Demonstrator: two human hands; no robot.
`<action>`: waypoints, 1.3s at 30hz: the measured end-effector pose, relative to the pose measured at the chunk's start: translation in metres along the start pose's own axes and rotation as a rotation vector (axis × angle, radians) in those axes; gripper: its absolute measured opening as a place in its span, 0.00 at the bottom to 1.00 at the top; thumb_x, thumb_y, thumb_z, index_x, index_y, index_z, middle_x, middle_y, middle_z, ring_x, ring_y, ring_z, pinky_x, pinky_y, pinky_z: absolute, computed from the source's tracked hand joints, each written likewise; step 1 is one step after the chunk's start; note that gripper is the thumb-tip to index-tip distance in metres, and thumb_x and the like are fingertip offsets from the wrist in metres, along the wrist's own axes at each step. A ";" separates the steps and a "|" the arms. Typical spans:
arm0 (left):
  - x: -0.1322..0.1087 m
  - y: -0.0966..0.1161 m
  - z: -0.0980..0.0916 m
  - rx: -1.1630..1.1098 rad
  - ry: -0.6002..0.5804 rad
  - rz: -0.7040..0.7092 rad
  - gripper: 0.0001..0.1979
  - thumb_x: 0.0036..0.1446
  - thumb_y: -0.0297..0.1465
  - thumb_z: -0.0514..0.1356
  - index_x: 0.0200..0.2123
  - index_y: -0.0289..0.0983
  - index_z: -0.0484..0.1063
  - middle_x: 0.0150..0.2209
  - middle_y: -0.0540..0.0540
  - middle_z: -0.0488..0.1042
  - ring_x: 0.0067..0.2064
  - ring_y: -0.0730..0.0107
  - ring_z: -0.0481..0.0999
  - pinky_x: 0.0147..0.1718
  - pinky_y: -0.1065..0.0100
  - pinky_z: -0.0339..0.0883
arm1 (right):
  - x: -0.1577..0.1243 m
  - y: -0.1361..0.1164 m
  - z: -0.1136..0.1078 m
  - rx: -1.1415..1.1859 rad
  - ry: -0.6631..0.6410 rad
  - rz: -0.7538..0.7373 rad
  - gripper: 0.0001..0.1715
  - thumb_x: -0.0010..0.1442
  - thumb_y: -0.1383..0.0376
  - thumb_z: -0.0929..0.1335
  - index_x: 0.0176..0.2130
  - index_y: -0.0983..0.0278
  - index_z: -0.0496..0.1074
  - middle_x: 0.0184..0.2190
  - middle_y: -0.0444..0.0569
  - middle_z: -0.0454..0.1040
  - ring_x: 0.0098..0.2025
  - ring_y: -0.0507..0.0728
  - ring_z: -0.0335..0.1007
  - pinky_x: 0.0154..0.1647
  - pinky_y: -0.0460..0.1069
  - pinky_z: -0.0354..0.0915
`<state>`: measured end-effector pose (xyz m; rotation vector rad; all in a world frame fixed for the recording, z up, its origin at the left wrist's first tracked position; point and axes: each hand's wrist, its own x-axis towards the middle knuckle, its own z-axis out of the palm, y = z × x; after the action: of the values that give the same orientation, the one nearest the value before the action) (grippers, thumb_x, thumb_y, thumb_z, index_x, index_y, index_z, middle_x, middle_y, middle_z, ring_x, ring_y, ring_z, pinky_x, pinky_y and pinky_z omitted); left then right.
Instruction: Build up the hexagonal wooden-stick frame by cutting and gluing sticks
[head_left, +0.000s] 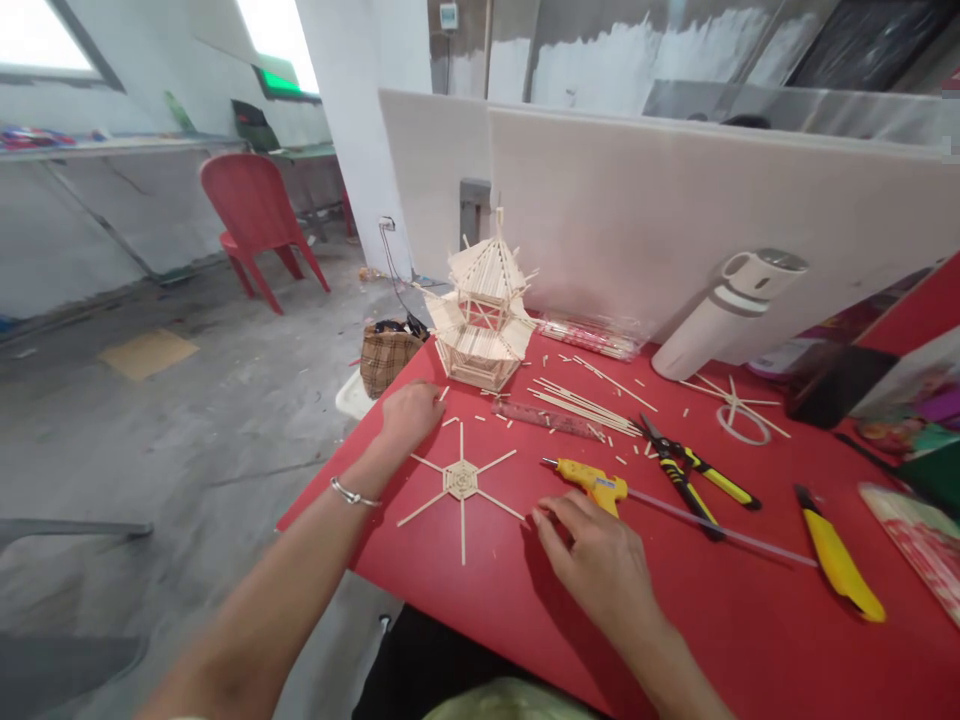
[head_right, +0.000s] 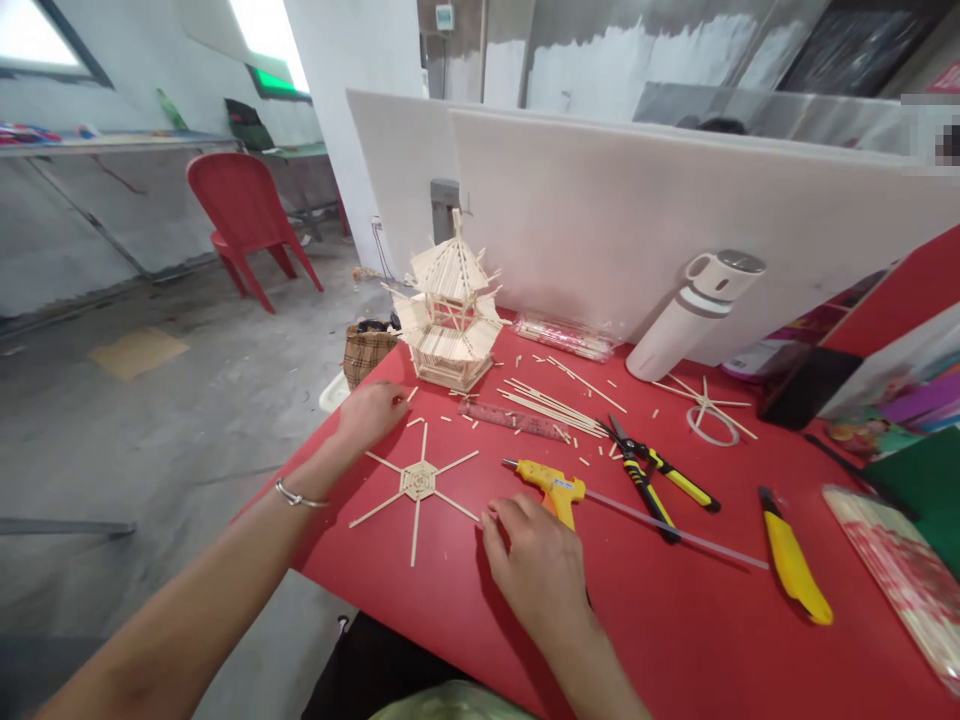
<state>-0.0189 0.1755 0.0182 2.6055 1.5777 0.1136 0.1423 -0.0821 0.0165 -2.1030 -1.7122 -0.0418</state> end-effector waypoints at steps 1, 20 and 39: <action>0.005 0.002 0.001 0.020 -0.018 0.003 0.14 0.59 0.34 0.52 0.39 0.38 0.78 0.45 0.41 0.78 0.47 0.57 0.76 0.36 0.66 0.67 | -0.001 0.002 -0.001 0.007 0.004 -0.004 0.16 0.67 0.59 0.61 0.37 0.58 0.76 0.34 0.46 0.79 0.35 0.53 0.75 0.34 0.46 0.60; 0.023 0.010 0.010 0.138 -0.155 0.057 0.14 0.58 0.28 0.54 0.44 0.33 0.77 0.45 0.34 0.78 0.49 0.53 0.76 0.44 0.61 0.69 | -0.021 0.027 -0.001 0.095 -0.051 0.008 0.17 0.69 0.57 0.61 0.39 0.59 0.76 0.35 0.45 0.79 0.35 0.53 0.74 0.36 0.46 0.59; -0.019 0.072 -0.035 -0.094 -0.088 0.172 0.16 0.63 0.33 0.45 0.37 0.41 0.73 0.36 0.46 0.79 0.39 0.62 0.77 0.34 0.68 0.63 | 0.040 0.059 -0.037 0.022 -0.165 0.116 0.16 0.64 0.64 0.61 0.42 0.57 0.77 0.41 0.44 0.79 0.41 0.54 0.75 0.39 0.46 0.61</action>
<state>0.0320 0.1272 0.0617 2.6298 1.2873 0.0811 0.2165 -0.0661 0.0432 -2.2396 -1.6690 0.1891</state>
